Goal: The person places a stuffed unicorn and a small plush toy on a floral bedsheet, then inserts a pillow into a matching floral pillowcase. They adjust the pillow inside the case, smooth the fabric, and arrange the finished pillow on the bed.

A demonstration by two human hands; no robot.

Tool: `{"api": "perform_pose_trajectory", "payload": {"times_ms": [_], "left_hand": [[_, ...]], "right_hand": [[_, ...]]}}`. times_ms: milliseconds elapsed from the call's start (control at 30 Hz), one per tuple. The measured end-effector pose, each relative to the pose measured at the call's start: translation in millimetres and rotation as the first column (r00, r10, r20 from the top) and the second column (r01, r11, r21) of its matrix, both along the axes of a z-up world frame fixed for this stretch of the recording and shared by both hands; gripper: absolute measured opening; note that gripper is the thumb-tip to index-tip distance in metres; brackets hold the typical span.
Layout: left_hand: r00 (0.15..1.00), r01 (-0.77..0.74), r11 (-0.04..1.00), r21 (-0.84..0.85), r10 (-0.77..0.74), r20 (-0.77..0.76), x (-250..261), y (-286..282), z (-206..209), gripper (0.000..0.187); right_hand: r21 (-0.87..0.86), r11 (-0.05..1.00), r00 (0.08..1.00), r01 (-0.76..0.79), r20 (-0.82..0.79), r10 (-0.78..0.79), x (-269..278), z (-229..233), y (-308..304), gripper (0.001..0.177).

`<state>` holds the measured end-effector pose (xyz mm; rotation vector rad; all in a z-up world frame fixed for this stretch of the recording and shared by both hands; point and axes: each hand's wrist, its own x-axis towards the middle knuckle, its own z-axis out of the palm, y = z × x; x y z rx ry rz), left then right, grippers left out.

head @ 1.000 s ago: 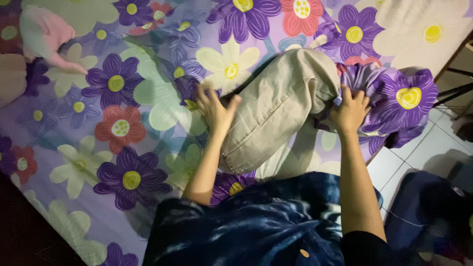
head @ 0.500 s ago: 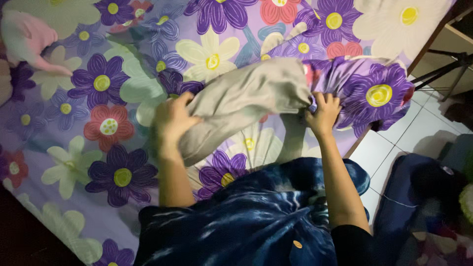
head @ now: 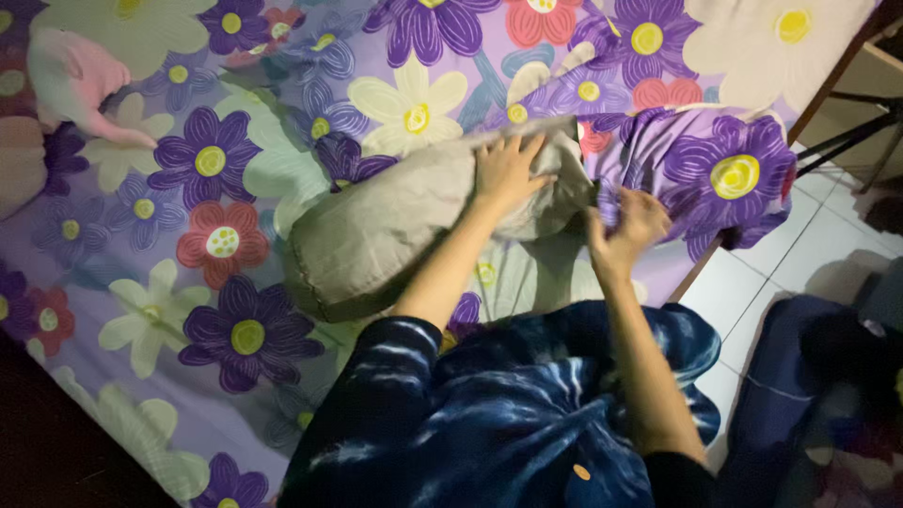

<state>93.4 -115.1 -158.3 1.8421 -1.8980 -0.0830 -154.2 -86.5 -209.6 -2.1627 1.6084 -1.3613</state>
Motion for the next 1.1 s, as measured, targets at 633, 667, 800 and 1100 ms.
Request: {"api": "perform_pose_trajectory", "payload": {"times_ms": [633, 667, 800, 1100], "left_hand": [[0.762, 0.644, 0.399, 0.653, -0.414, -0.498, 14, 13, -9, 0.063], [0.692, 0.713, 0.388, 0.585, -0.255, -0.675, 22, 0, -16, 0.059], [0.251, 0.244, 0.97, -0.01, -0.073, -0.965, 42, -43, -69, 0.051], [0.279, 0.18, 0.984, 0.011, -0.041, -0.96, 16, 2, -164, 0.1]], "right_hand": [[0.33, 0.927, 0.982, -0.18, 0.113, 0.15, -5, 39, -74, 0.082], [0.376, 0.905, 0.97, -0.198, 0.206, 0.126, 2, 47, -65, 0.076], [0.32, 0.856, 0.878, -0.407, 0.396, 0.269, 30, 72, -50, 0.069], [0.279, 0.829, 0.854, -0.484, 0.358, 0.378, 43, 12, -25, 0.074]]}}
